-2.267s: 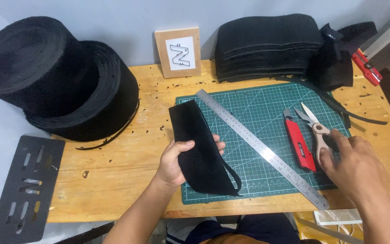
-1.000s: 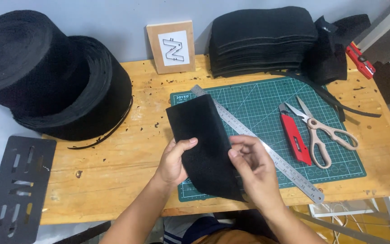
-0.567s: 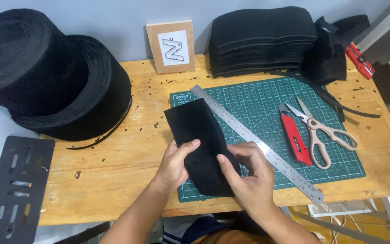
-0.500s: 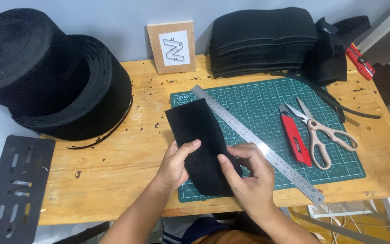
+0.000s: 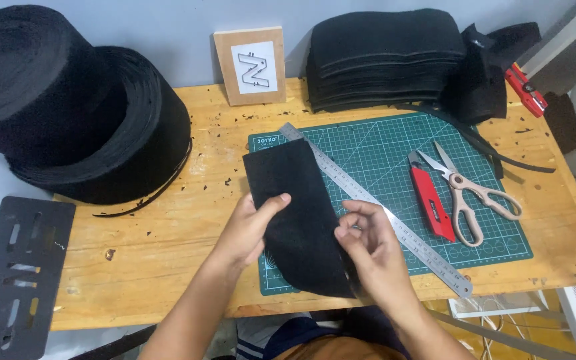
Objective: Measuring and cutting black fabric material using a ruler, scissors, and a utility knife on a cutting mat.
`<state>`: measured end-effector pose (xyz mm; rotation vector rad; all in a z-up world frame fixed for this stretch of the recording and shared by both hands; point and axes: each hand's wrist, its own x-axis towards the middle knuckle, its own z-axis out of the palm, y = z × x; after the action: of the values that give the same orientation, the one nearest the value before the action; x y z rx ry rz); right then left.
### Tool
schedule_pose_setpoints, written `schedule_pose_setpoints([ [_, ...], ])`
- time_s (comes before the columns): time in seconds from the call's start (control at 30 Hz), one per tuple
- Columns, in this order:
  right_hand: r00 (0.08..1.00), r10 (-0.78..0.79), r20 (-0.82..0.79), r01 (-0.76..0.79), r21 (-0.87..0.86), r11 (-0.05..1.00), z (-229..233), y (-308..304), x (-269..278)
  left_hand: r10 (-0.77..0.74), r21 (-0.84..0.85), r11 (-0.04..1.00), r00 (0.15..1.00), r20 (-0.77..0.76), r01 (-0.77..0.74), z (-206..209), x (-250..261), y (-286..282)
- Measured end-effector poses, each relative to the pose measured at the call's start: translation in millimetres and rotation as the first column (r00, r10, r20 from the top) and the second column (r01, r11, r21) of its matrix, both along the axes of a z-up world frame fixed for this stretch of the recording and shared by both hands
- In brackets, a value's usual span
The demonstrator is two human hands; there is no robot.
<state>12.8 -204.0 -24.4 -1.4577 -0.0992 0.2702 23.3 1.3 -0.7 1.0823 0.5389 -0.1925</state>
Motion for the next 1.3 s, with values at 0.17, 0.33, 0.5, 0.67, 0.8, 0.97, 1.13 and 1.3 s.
schedule_pose_setpoints([
  [0.17,0.985,0.099,-0.140,-0.123,-0.179,0.976,-9,-9,1,-0.091,0.262,0.959,0.994,-0.063,0.105,-6,13,12],
  [0.33,0.970,0.218,0.105,-0.127,-0.546,0.828,-21,-1,-2,-0.253,0.640,0.740,0.967,-0.023,0.209,-23,16,26],
  [0.5,0.893,0.357,0.274,-0.005,-0.788,0.616,-19,5,-7,-0.309,0.988,0.109,0.948,-0.074,0.113,-62,14,32],
  [0.67,0.758,0.428,0.492,0.219,-0.810,0.544,-34,6,-12,-0.322,0.961,-0.264,0.947,-0.006,-0.084,-66,12,32],
  [0.8,0.727,0.441,0.526,0.290,-0.818,0.497,-34,6,-15,-0.538,0.909,-0.313,0.840,0.069,-0.275,-64,16,33],
  [0.97,0.669,0.478,0.570,0.358,-0.810,0.464,-25,9,-19,-0.682,0.952,-0.178,0.729,0.063,-0.249,-83,24,36],
  [1.13,0.519,0.567,0.640,0.245,-0.746,0.619,-13,13,-21,-0.715,0.975,-0.160,0.699,-0.006,-0.155,-71,27,37],
  [1.3,0.498,0.643,0.582,0.202,-0.799,0.566,-22,15,-27,-0.791,0.980,-0.119,0.612,0.005,-0.161,-63,36,48],
])
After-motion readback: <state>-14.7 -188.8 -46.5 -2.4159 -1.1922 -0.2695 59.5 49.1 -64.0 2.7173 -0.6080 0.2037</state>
